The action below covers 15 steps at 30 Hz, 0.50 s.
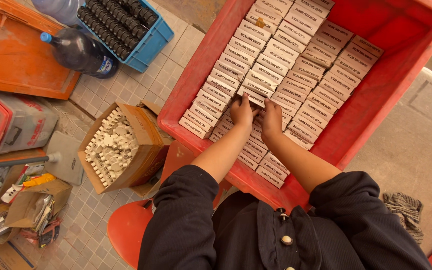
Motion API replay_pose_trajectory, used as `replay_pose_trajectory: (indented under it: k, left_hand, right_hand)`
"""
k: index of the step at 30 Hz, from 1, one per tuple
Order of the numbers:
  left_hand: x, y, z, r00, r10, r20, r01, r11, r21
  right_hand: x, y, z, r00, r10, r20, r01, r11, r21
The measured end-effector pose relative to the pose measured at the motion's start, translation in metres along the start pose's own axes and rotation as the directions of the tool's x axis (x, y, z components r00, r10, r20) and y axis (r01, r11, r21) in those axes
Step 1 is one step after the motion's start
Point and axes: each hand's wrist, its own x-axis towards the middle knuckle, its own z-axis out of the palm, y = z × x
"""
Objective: The person picks up a small box, wipes it with a cloth, and places it into a larger red crate among other similar boxes.
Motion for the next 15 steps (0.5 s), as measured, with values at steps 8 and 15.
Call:
replay_pose_trajectory:
  k: [8, 15]
  left_hand:
    - [0.01, -0.015, -0.001, 0.995, 0.088, -0.048, -0.062, 0.917, 0.393]
    - [0.009, -0.017, 0.007, 0.997, 0.061, -0.041, -0.045, 0.951, 0.305]
  right_hand:
    - [0.012, -0.009, -0.003, 0.999, -0.001, -0.033, -0.005, 0.983, -0.183]
    - [0.034, -0.018, -0.008, 0.997, 0.079, 0.018, -0.077, 0.991, -0.106]
